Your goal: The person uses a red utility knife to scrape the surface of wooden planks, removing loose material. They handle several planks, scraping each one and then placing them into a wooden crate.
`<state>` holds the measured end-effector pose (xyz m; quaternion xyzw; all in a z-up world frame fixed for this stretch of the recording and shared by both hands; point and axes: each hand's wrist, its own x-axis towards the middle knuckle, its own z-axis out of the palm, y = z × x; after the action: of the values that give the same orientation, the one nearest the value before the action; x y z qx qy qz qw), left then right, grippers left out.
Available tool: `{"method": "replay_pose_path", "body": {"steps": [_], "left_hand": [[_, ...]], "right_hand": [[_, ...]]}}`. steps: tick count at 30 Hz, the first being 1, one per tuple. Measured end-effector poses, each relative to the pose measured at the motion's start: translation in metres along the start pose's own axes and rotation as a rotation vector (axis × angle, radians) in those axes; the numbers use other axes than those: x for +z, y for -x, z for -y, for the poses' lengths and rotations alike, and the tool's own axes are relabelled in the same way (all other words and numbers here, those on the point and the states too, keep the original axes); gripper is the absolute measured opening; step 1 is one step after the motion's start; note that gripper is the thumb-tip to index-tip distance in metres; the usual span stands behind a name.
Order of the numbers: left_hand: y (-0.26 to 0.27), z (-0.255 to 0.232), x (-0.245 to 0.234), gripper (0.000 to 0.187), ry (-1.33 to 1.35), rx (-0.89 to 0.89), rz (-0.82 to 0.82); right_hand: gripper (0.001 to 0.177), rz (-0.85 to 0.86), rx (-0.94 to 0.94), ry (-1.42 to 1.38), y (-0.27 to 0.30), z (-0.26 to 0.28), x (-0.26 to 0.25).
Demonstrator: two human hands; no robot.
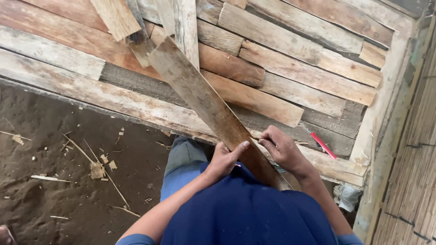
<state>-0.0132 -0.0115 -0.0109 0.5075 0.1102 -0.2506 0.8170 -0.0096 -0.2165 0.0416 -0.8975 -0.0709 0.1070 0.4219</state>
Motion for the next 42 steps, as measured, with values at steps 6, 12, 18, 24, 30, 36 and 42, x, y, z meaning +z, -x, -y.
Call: {"method": "replay_pose_path", "body": {"steps": [6,12,18,24,30,36,42], "left_hand": [[0.003,-0.007,0.006,0.023,0.057,-0.002,-0.014],[0.008,-0.022,-0.002,0.027,0.088,-0.195,-0.189],[-0.003,0.005,-0.036,0.075,0.230,-0.379,-0.423],[-0.037,0.093,-0.074,0.083,0.328,-0.415,-0.390],[-0.018,0.001,-0.042,0.087,0.083,-0.549,-0.205],[-0.015,-0.024,-0.060,0.080,-0.403,-0.707,0.041],[-0.007,0.012,-0.095,0.025,-1.345,0.546,-0.643]], "right_hand": [[0.019,0.147,0.111,-0.071,0.016,0.010,-0.007],[0.022,-0.307,0.438,0.754,0.079,-0.185,-0.039],[0.045,-0.258,0.389,0.882,0.115,-0.248,-0.038],[0.030,-0.246,0.492,0.877,0.120,-0.226,-0.052],[0.033,-0.258,0.588,0.618,0.097,-0.177,-0.034],[0.039,-0.055,0.408,0.319,0.030,-0.048,0.024],[0.029,0.213,0.217,0.447,-0.014,-0.053,0.083]]}}
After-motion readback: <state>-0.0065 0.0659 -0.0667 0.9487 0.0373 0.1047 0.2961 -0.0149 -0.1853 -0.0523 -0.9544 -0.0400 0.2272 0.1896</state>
